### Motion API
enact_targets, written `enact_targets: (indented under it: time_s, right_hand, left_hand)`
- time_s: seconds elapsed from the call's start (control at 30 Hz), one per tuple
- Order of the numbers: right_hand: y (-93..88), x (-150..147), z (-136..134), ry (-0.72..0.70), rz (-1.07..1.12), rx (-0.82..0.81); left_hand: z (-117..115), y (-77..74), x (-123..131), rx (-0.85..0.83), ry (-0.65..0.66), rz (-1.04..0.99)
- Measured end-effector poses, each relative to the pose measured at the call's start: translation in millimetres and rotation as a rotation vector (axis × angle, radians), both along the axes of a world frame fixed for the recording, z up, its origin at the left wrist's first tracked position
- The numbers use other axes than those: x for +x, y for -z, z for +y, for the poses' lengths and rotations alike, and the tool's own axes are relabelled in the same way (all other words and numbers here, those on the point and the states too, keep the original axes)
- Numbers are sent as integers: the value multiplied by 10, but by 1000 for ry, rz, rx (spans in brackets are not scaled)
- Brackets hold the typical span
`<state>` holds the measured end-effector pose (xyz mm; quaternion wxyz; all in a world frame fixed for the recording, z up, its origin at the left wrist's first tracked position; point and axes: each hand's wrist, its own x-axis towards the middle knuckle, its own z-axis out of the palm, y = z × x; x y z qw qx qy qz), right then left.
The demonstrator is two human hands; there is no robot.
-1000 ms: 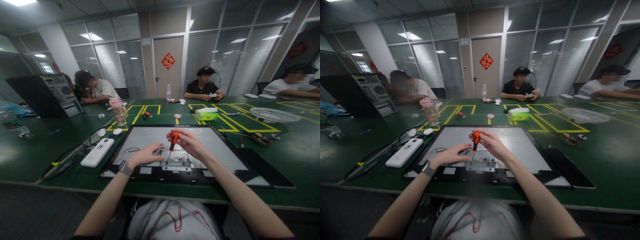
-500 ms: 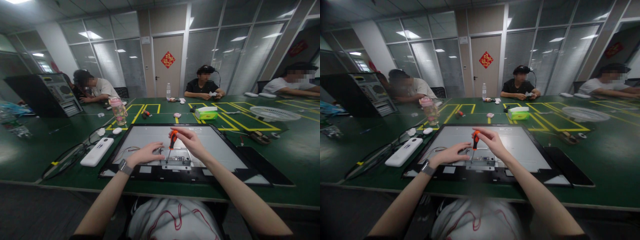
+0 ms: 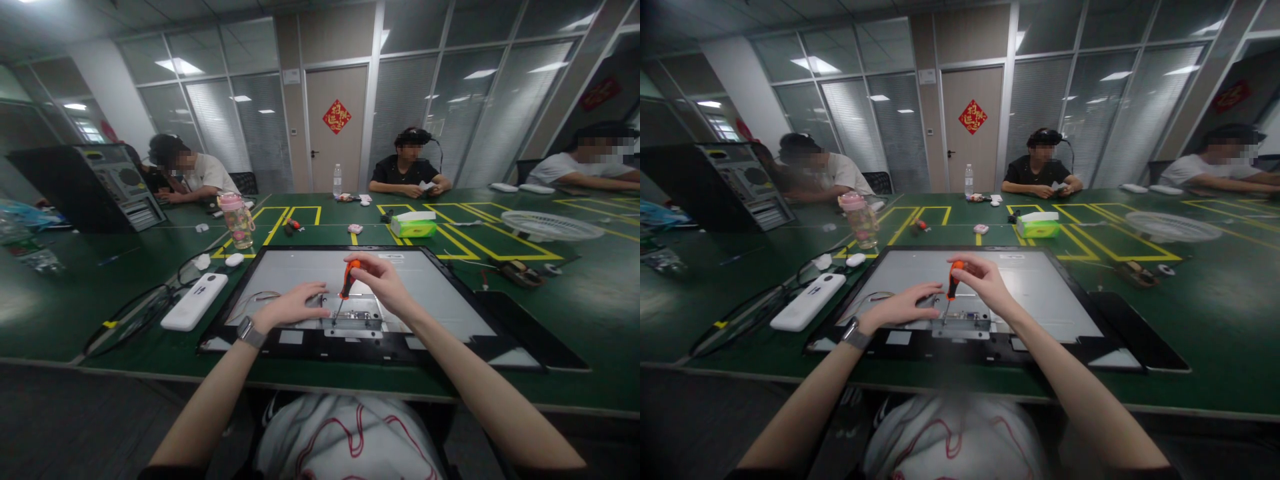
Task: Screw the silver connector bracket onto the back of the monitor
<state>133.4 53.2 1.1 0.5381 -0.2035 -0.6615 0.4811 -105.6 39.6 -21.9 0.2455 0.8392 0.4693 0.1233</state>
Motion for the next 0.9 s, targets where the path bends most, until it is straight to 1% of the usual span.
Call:
enact_targets:
  time_s: [0.13,0.2,0.3,0.37,0.43,0.57,0.63,0.8,0.9]
  right_hand:
    - [-23,4,-14,-114,7,-20]
    - [-33,-2,-16,-73,8,-11]
    - [-29,-6,3,56,3,54]
    - [-22,-1,19,67,8,68]
    - [-25,5,22,16,30,15]
    - [-58,1,-15,-141,107,-153]
    - [-65,-6,-32,-203,146,-194]
    - [-20,-6,-12,-213,159,-195]
    - [-21,0,-15,-246,157,-202]
  left_hand:
    - [5,7,-3,11,5,12]
    - [6,9,-2,16,4,8]
    - [6,11,-2,17,3,3]
    - [4,10,-1,13,1,6]
    - [-1,6,-1,9,-2,9]
    - [-11,-10,6,6,-9,18]
    - [-16,-20,11,4,-9,22]
    - [-15,-23,14,13,-4,19]
    - [-12,-16,12,15,-1,14]
